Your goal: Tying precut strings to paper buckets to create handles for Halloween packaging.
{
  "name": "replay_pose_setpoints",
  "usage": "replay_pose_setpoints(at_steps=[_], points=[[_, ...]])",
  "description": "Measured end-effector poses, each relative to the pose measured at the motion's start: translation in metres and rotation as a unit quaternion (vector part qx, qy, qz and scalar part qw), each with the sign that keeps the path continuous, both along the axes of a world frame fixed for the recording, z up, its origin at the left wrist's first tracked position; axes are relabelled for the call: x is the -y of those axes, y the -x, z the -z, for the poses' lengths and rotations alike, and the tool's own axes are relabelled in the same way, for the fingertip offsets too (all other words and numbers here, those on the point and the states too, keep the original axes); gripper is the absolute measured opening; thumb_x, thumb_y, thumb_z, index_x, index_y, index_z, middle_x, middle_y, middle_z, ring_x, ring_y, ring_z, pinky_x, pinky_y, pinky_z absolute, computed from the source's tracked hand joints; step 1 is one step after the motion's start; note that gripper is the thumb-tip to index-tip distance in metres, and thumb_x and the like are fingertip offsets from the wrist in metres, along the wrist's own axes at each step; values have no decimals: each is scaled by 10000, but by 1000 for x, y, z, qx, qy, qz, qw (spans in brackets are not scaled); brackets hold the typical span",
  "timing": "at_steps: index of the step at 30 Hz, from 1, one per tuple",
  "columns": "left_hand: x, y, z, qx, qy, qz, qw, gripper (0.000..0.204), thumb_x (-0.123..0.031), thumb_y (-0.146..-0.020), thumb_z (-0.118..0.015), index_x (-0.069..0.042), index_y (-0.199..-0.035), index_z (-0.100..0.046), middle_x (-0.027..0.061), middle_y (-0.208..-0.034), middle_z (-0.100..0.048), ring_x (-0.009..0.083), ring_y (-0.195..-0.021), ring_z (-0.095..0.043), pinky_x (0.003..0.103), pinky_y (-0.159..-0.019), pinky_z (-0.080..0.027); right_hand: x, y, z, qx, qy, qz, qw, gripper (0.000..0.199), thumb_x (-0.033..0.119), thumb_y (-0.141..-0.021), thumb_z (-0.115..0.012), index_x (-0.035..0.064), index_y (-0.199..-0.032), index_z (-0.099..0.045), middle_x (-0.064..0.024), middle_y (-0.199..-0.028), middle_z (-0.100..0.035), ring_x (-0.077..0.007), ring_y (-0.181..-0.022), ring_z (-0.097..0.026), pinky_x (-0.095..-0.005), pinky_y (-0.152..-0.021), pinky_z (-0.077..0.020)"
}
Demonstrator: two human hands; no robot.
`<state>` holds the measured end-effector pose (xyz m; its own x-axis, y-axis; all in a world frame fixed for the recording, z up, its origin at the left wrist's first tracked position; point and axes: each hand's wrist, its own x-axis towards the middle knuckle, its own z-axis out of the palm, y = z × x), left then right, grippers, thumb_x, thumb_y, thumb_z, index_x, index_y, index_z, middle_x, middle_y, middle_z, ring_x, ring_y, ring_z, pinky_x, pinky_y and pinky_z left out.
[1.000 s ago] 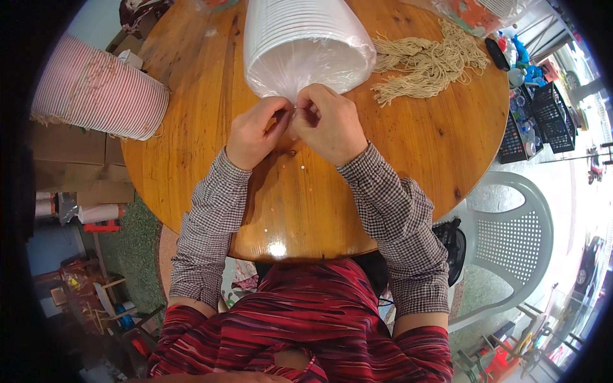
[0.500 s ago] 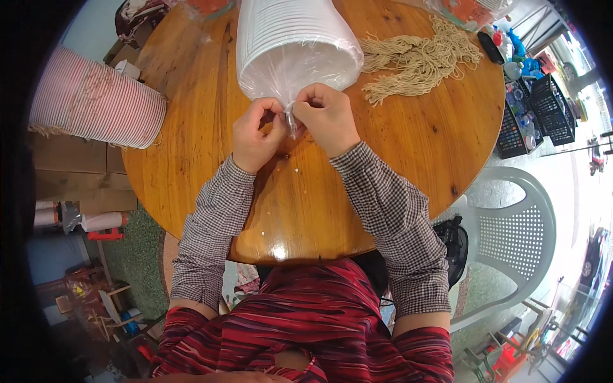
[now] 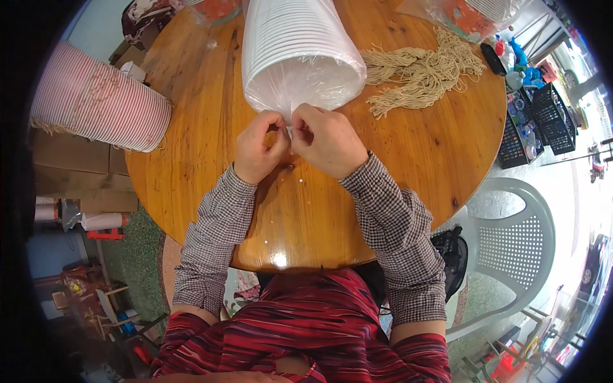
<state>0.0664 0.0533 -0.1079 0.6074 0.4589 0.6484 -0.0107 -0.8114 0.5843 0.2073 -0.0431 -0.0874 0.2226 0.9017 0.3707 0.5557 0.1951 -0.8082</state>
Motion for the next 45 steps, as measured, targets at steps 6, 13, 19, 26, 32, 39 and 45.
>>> replay_pose_setpoints(at_steps=[6, 13, 19, 26, 32, 39, 45], points=[[1, -1, 0, -13, 21, 16, 1000, 173, 33, -778, -595, -24, -926, -525, 119, -810, -565, 264, -708, -605, 304, -634, -495, -8, -6, 10, -271, 30, 62, 960, 129, 17, -780, -604, -7, -886, -536, -55, -660, -557, -66, -565, -552, -269, -514, -475], [1, 3, 1, 14, 30, 20, 999, 173, 33, -778, -591, -21, -927, -523, 123, -818, -565, 267, -719, -605, 299, -644, -494, -2, 0, 4, -7, -47, 56, 997, 123, 28, -790, -609, 29, -897, -548, -74, -792, -587, -140, -622, -598, -289, -579, -500], [0, 3, -1, -1, -4, 37, 999, 179, 35, -772, -591, -19, -928, -523, 124, -817, -561, 269, -723, -609, 297, -638, -492, -4, 4, 6, -147, -20, 72, 986, 76, 78, -845, -565, 9, -874, -549, -88, -767, -624, -155, -614, -619, -292, -529, -492], [6, 4, -7, -4, 56, 11, 998, 224, 39, -760, -616, -24, -961, -538, 113, -811, -555, 253, -690, -601, 295, -616, -486, -7, 7, 5, -493, 44, 51, 867, 151, 123, -910, -514, -4, -857, -575, -74, -739, -632, -119, -600, -603, -237, -518, -492], [0, 2, -4, 9, -10, -22, 1000, 166, -21, -799, -653, -19, -948, -579, 107, -822, -557, 224, -702, -591, 286, -628, -473, -7, 10, 9, -363, -15, 46, 930, 153, 119, -918, -525, -14, -884, -594, -54, -753, -628, -98, -609, -592, -220, -536, -488], [-9, 15, -1, -78, 176, 162, 968, 157, -142, -908, -578, 6, -854, -581, 92, -767, -517, 191, -708, -511, 279, -668, -427, -9, -5, 14, -495, 14, 26, 869, 147, 113, -950, -491, 7, -938, -592, -56, -799, -616, -126, -656, -588, -248, -536, -462], [-16, 14, 2, -24, 221, 47, 974, 203, -136, -923, -553, 38, -829, -598, 101, -763, -570, 199, -711, -563, 273, -670, -448, -6, -15, 6, -583, -64, 11, 810, 216, 201, -961, -518, 43, -821, -566, -53, -773, -616, -120, -605, -561, -262, -513, -446]])
